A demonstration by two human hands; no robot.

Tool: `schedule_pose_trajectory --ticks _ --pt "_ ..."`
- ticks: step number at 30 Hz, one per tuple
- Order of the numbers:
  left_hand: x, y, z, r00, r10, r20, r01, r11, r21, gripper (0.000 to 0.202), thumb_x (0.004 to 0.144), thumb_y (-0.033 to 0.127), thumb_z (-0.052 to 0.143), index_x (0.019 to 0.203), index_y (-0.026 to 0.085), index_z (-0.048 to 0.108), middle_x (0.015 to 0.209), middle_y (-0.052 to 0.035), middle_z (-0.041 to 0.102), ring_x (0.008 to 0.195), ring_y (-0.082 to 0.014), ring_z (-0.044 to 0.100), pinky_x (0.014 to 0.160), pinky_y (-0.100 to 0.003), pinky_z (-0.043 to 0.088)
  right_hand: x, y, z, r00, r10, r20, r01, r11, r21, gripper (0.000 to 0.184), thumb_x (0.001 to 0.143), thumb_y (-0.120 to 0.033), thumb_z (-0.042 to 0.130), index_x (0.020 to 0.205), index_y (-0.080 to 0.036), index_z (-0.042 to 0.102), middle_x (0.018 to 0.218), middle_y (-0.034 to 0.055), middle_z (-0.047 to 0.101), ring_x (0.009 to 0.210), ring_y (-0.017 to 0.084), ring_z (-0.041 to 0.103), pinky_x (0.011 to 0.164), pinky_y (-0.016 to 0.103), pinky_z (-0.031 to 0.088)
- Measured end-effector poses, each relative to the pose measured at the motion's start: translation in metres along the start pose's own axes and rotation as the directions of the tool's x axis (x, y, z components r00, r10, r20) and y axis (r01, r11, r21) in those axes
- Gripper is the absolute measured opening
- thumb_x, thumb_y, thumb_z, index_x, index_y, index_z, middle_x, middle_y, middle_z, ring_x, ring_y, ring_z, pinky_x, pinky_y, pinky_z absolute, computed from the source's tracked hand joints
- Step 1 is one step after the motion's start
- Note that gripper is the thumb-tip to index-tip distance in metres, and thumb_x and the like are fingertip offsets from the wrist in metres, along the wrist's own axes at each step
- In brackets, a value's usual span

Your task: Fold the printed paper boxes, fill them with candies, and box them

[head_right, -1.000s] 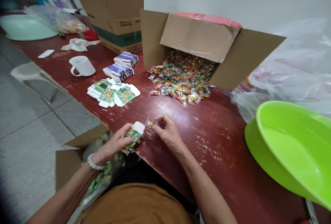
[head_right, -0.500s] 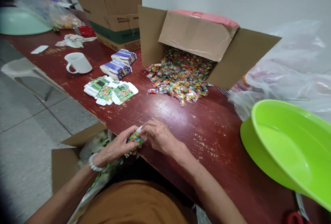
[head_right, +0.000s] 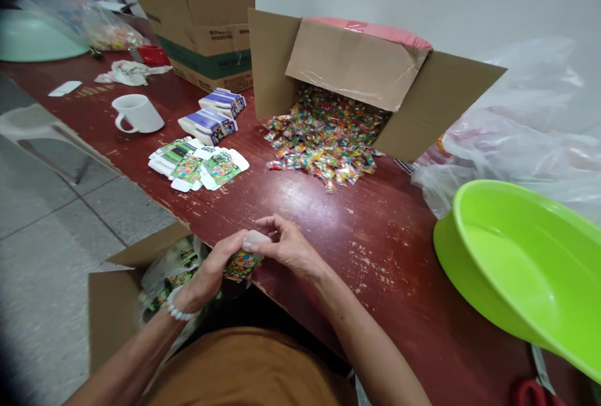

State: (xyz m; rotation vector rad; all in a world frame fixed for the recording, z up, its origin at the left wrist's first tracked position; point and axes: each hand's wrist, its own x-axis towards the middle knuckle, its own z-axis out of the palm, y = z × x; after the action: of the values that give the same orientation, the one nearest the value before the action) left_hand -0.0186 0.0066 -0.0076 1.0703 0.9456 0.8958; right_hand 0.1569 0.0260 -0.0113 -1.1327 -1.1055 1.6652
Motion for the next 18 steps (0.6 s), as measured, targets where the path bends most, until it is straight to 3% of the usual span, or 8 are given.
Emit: schedule_pose_trajectory --ticks 3,6,8,10,12,14,16,18 --pt "0.002 -0.002 0.004 0.998 -0.041 -0.048 0.037 0.996 -0.079 0.042 0.087 0.055 0.059 0.085 0.015 0.07 0.084 -0.0049 0.07 0.081 -0.0192 0.061 0.075 -0.028 0.05 -0.004 -0.003 0.001 0.997 0.073 0.004 -0.072 0.984 0.165 0.047 0.063 -0.039 0.087 0.102 -0.021 0.068 0.091 0.0002 0.064 0.067 0.009 0.056 0.056 0.021 0.044" --pt "0.002 -0.001 0.009 0.995 -0.062 -0.079 0.049 0.986 -0.162 0.037 0.082 0.051 0.068 0.084 0.014 0.069 0.08 -0.0034 0.07 0.071 -0.0156 0.061 0.066 -0.025 0.05 -0.008 -0.002 0.0 0.999 0.035 -0.002 -0.034 0.985 0.168 0.043 0.07 -0.039 0.081 0.107 -0.022 0.067 0.091 0.0005 0.064 0.067 0.01 0.056 0.057 0.021 0.044" --pt "0.001 -0.001 0.012 0.992 -0.078 -0.103 0.055 0.978 -0.203 0.036 0.078 0.049 0.073 0.084 0.014 0.068 0.074 -0.0023 0.069 0.063 -0.0132 0.06 0.06 -0.023 0.05 -0.009 0.001 0.003 0.996 -0.077 -0.046 0.078 0.997 0.02 0.035 0.076 -0.037 0.076 0.107 -0.023 0.066 0.089 0.001 0.064 0.072 0.013 0.058 0.062 0.024 0.047" --pt "0.001 -0.002 0.015 0.986 -0.119 -0.118 0.086 0.964 -0.251 0.039 0.078 0.051 0.073 0.089 0.014 0.066 0.068 -0.0011 0.066 0.054 -0.0117 0.058 0.051 -0.022 0.049 -0.009 0.004 0.008 0.964 -0.244 -0.104 0.219 0.953 -0.209 0.024 0.081 -0.036 0.07 0.103 -0.023 0.068 0.09 0.0022 0.064 0.081 0.016 0.059 0.071 0.028 0.05" --pt "0.001 -0.003 0.017 0.978 -0.169 -0.125 0.126 0.946 -0.298 0.043 0.078 0.053 0.071 0.095 0.015 0.063 0.064 0.0002 0.064 0.047 -0.0121 0.056 0.043 -0.023 0.049 -0.008 0.005 0.013 0.945 -0.304 -0.118 0.254 0.912 -0.321 0.018 0.084 -0.036 0.067 0.096 -0.022 0.069 0.09 0.0029 0.065 0.082 0.016 0.059 0.073 0.029 0.05" --pt "0.001 -0.003 0.017 0.97 -0.203 -0.137 0.151 0.936 -0.318 0.045 0.077 0.054 0.072 0.098 0.015 0.062 0.063 0.0004 0.064 0.046 -0.0136 0.057 0.039 -0.024 0.05 -0.006 0.007 0.015 0.975 -0.193 -0.113 0.166 0.963 -0.211 0.021 0.084 -0.04 0.067 0.093 -0.021 0.068 0.081 0.0013 0.064 0.068 0.014 0.058 0.063 0.027 0.049" --pt "0.0 -0.002 0.016 0.965 -0.213 -0.15 0.156 0.934 -0.323 0.046 0.076 0.054 0.072 0.099 0.015 0.061 0.065 -0.0006 0.066 0.048 -0.0146 0.06 0.038 -0.025 0.052 -0.005 0.008 0.015 0.994 -0.054 -0.096 0.055 0.998 0.002 0.029 0.083 -0.045 0.069 0.098 -0.02 0.066 0.07 -0.0025 0.061 0.054 0.01 0.052 0.053 0.023 0.044" --pt "0.0 -0.001 0.015 0.964 -0.211 -0.161 0.15 0.934 -0.325 0.046 0.076 0.054 0.072 0.098 0.015 0.062 0.068 -0.002 0.068 0.049 -0.0147 0.061 0.039 -0.025 0.053 -0.004 0.011 0.013 0.996 -0.015 -0.083 0.026 0.99 0.136 0.037 0.08 -0.045 0.074 0.105 -0.02 0.065 0.068 -0.0041 0.06 0.052 0.008 0.051 0.051 0.021 0.042"
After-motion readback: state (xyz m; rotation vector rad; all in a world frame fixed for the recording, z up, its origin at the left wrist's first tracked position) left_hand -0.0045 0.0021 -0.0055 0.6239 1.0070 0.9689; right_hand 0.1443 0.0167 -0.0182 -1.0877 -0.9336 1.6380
